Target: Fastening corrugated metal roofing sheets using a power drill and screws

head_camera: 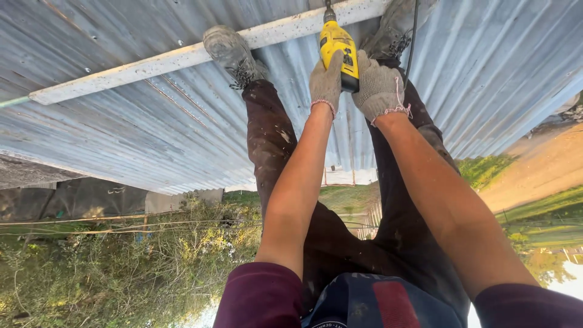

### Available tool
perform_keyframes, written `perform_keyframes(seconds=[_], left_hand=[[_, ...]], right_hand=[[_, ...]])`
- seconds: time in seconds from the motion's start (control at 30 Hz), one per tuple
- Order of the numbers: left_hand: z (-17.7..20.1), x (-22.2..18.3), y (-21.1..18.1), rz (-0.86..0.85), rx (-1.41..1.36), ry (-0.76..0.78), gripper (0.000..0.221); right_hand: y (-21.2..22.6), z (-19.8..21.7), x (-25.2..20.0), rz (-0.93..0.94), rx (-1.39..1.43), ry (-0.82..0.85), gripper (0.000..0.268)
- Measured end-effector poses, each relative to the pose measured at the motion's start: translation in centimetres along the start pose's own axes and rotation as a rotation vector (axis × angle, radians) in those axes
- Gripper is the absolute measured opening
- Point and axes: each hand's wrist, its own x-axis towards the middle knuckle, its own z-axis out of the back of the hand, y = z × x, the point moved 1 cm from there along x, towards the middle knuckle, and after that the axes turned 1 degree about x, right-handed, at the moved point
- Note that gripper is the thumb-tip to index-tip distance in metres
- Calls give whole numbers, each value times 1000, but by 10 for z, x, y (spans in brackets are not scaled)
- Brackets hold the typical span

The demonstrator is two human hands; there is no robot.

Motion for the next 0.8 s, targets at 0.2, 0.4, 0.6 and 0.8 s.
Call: perform_keyframes(seconds=[0.2, 0.4, 0.6, 0.8], left_hand=[[-4, 2, 9, 3, 94, -77, 69], [4, -2, 4, -10, 138, -48, 69], [-2, 17, 1, 87, 54, -40, 73], [-11, 38, 8, 135, 73, -169, 66]], right_hand=[[-5, 4, -4, 57, 51, -93, 41], [0, -7, -6, -3, 9, 2, 64], [-1, -8, 3, -17, 7, 71, 72], [1, -15, 4, -82, 19, 49, 71]])
